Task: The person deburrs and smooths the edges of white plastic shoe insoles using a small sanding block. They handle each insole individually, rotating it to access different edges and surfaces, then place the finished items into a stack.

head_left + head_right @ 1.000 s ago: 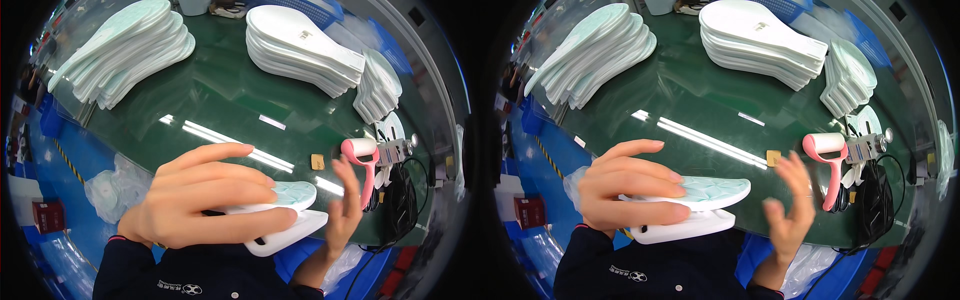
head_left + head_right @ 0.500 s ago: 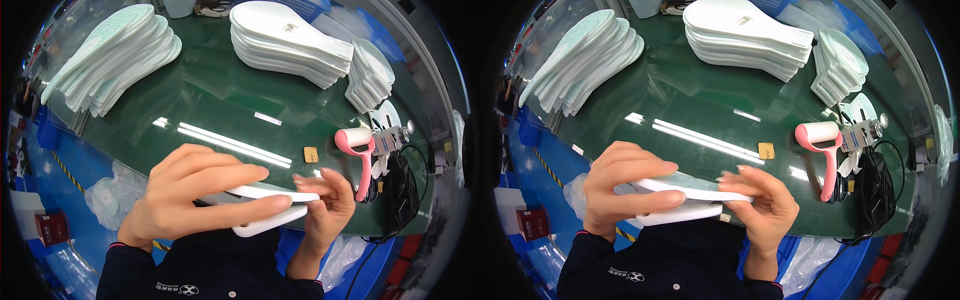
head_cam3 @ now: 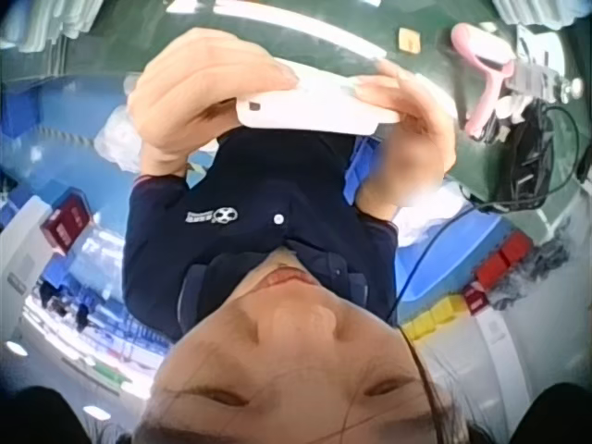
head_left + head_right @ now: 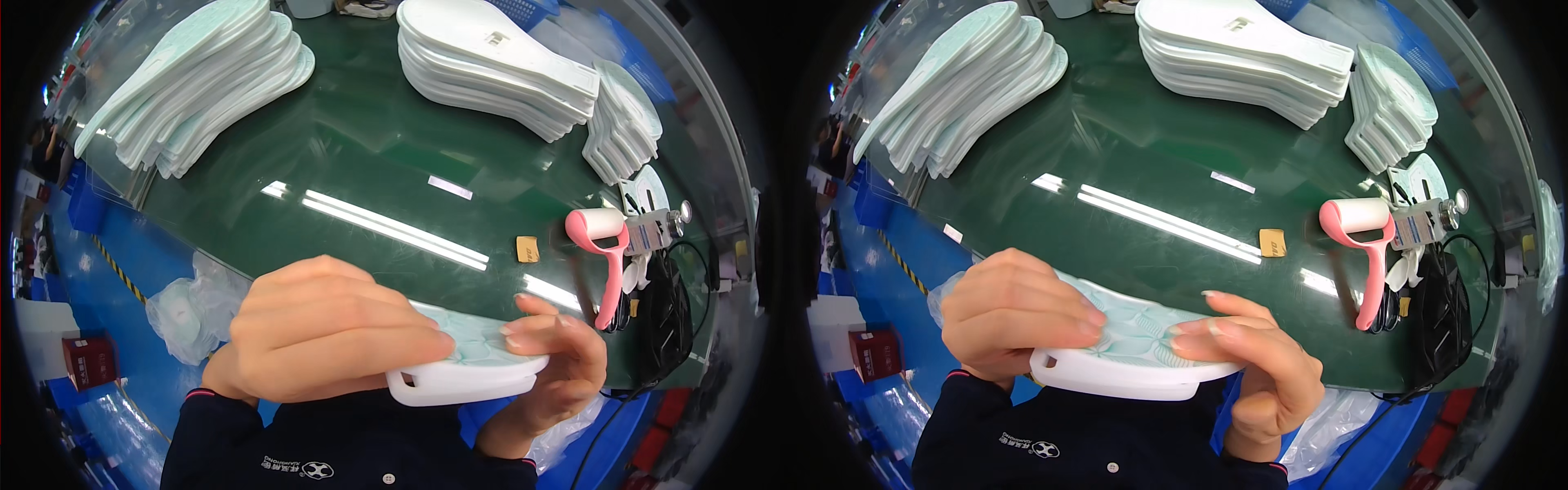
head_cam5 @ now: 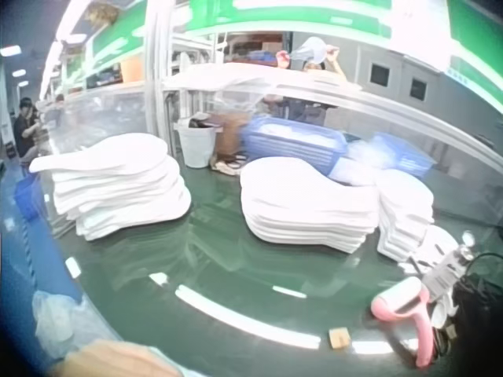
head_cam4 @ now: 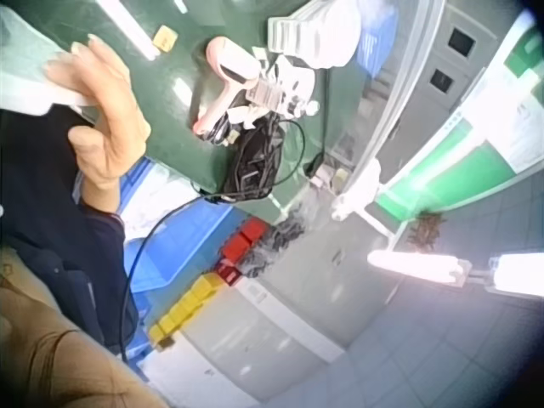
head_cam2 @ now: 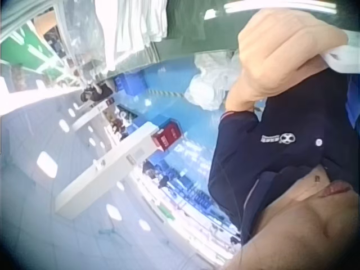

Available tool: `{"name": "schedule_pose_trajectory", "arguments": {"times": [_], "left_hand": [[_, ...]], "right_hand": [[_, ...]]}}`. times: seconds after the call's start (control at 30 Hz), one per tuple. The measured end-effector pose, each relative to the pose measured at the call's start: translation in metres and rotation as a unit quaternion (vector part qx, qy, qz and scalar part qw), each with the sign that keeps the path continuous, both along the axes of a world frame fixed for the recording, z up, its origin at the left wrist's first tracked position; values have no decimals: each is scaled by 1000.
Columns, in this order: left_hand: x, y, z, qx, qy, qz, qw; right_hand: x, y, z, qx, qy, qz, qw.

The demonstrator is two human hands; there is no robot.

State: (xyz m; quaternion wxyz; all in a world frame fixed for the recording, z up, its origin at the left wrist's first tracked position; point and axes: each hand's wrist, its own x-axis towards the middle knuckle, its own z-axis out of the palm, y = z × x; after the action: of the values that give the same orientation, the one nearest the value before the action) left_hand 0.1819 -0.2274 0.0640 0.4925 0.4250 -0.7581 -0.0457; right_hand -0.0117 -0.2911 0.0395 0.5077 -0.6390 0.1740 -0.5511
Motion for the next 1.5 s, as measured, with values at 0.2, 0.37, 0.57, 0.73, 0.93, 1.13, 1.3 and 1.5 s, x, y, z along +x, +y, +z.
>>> {"name": "schedule_pose_trajectory", "arguments": {"times": [0.2, 0.37, 0.57, 0.73, 0.93, 1.13, 1.3, 1.5], "left_hand": [[5, 3, 8, 35, -49, -22, 998], [3, 9, 16, 42, -71, -6, 997], [-1, 7, 9, 17, -63, 20, 998], [-1, 1, -7, 114, 206, 112, 965], [-4, 6, -16, 115, 221, 46, 967], [-9, 2, -6, 41, 172, 67, 982], [-12, -1, 11, -15, 36, 46, 998], [-16, 4, 23, -19, -30, 40, 999]], "right_hand": [[1, -2, 5, -151, 97, -10, 984], [-2, -4, 11, -192, 166, 9, 967], [-1, -1, 12, -161, 143, -28, 976], [2, 3, 0, 39, -73, -209, 974], [-3, 5, -9, 156, -161, -154, 962], [-18, -4, -30, 140, -52, -120, 981], [-19, -19, -40, 79, 24, -29, 996], [-17, -16, -37, 109, 43, -33, 993]]}}
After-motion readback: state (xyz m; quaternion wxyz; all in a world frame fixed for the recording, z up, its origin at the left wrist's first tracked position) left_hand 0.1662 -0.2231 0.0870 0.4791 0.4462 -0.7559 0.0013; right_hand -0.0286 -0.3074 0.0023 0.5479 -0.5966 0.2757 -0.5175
